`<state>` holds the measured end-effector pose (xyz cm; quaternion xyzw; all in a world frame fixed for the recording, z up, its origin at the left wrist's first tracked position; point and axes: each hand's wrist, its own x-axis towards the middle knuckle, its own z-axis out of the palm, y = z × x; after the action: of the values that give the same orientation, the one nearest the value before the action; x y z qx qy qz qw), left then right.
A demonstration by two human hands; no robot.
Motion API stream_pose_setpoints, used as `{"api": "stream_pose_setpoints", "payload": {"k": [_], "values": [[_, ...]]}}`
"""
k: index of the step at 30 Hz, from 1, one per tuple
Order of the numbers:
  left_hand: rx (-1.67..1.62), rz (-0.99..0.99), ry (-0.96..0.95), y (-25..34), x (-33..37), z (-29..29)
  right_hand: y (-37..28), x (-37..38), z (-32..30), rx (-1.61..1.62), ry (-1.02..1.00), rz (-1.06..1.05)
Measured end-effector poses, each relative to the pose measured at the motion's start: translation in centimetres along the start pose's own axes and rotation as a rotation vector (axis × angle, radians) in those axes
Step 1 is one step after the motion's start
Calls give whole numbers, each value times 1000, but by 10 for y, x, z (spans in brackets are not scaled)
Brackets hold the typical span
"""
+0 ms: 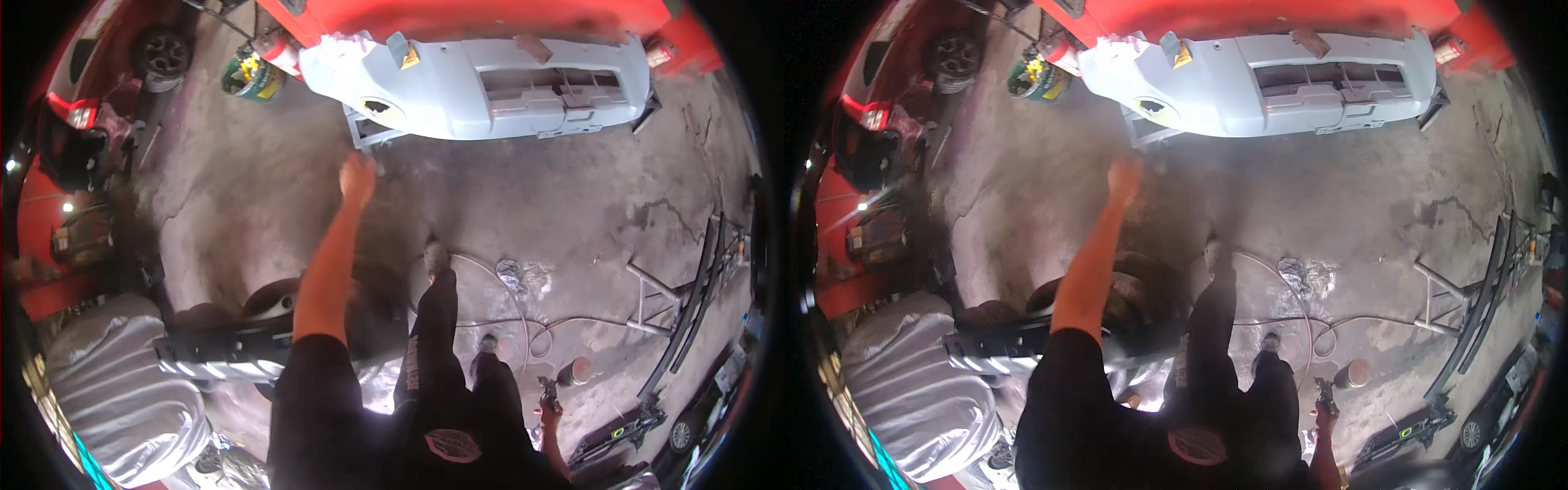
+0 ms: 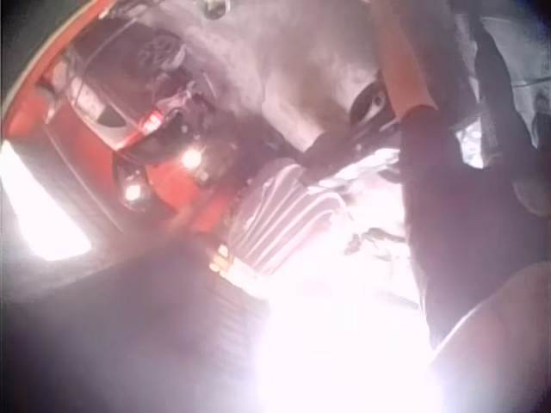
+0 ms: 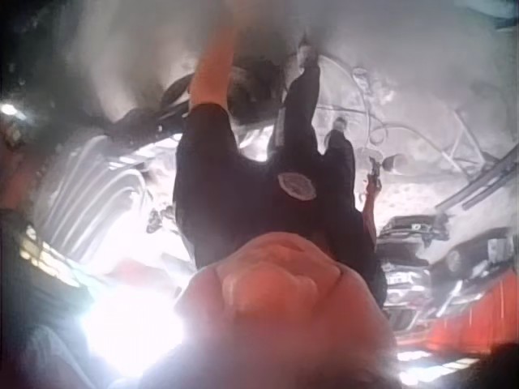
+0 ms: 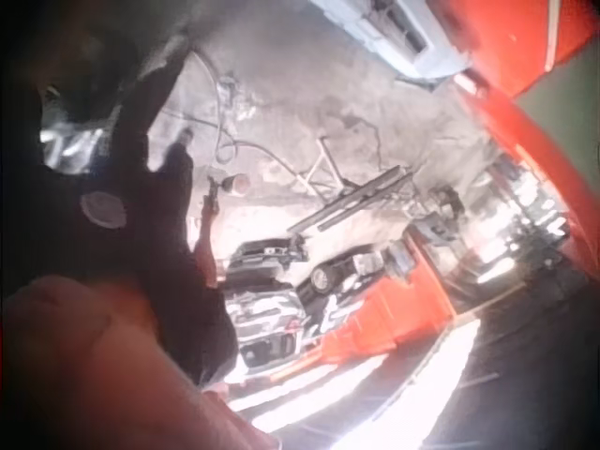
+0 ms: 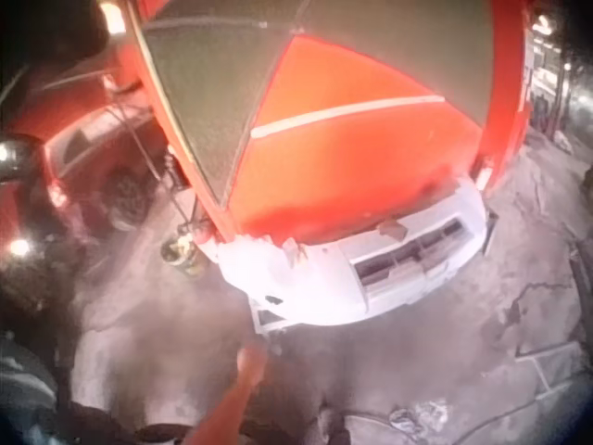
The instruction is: The person uses a spray gun to apply black paint to a car bumper. They then mix a new batch of paint in a cup and clean the spray gun with a cloth and solvent.
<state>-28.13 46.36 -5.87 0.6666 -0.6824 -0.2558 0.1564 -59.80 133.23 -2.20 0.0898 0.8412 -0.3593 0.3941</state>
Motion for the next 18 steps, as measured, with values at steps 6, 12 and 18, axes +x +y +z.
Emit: {"api": "stream_pose_setpoints", "payload": {"k": [6,12,18], "values": [[111,95,204,14,260,-1,-48,-36,25,-100,39,83],[258,221,213,24,381,15,-93,-61,79,-66,43,127],[333,249,141,-38,356,-10,-60,-43,20,-687,12,-205]]}}
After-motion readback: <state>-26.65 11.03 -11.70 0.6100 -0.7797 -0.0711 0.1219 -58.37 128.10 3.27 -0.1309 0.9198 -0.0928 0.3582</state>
